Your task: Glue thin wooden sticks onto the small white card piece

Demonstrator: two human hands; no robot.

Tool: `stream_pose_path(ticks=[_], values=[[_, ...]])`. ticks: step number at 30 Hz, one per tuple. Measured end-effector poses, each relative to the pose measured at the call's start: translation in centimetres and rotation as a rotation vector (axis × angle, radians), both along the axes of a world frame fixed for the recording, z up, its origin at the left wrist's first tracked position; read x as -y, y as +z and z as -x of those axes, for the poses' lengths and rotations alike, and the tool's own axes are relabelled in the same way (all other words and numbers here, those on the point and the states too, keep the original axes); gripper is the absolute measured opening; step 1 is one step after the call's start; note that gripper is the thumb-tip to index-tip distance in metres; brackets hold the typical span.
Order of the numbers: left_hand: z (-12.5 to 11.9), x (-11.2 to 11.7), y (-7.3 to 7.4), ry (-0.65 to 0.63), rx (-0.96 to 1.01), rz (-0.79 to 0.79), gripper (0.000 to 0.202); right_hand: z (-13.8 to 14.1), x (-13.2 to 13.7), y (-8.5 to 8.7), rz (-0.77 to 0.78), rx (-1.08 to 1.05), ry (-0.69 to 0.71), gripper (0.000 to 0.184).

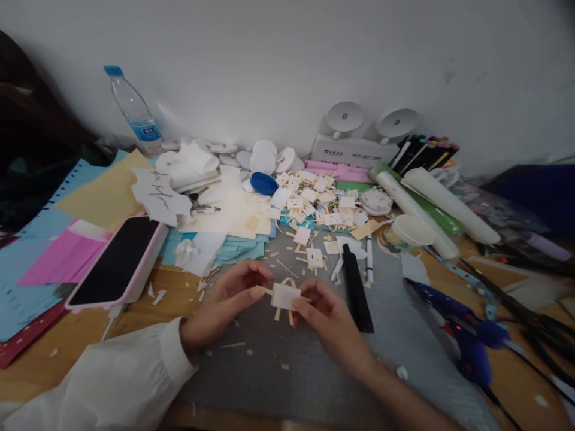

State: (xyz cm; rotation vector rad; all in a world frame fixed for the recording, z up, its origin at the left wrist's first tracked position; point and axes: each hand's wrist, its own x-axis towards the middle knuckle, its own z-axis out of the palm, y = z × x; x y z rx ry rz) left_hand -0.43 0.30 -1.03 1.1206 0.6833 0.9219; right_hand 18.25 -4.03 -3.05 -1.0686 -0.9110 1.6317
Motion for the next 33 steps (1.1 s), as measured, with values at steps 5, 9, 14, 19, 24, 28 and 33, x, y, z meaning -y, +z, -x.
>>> stream_pose_path(ticks=[5,9,14,19,24,28,33], values=[[-0.3,0.4,0.1,-0.06,-0.199,-0.029,0.025,-0.1,-0.2,-0.1,-0.245,0.268,0.081,0.018],[0.1,1.5,-0.3,-0.052,-0.306,0.0,0.028,-1.9,-0.7,0.7,-0.562,0.687,0.007,0.009],[0.2,3.5,0.3,-0.058,-0.533,-0.126,0.021,-4.8,-1.5,2.0,-0.716,1.504,-0.232,0.02],[-0.2,4.4,1.0,-0.064,-0.736,-0.253,0.012,-6.0,-0.2,1.3,-0.489,1.795,-0.242,0.025],[0.2,4.7,0.7,-0.024,-0.792,-0.416,0.013,-6.5,0.6,0.1,-0.4,1.793,-0.185,0.03],[0.9,5.0,0.8,-0.023,-0.856,-0.573,0.017,-7.3,0.7,0.3,-0.429,1.779,-0.189,0.031],[1.3,5.3,1.8,-0.063,-0.94,-0.78,0.017,-8.7,1.6,1.0,-0.515,1.707,-0.238,0.037]])
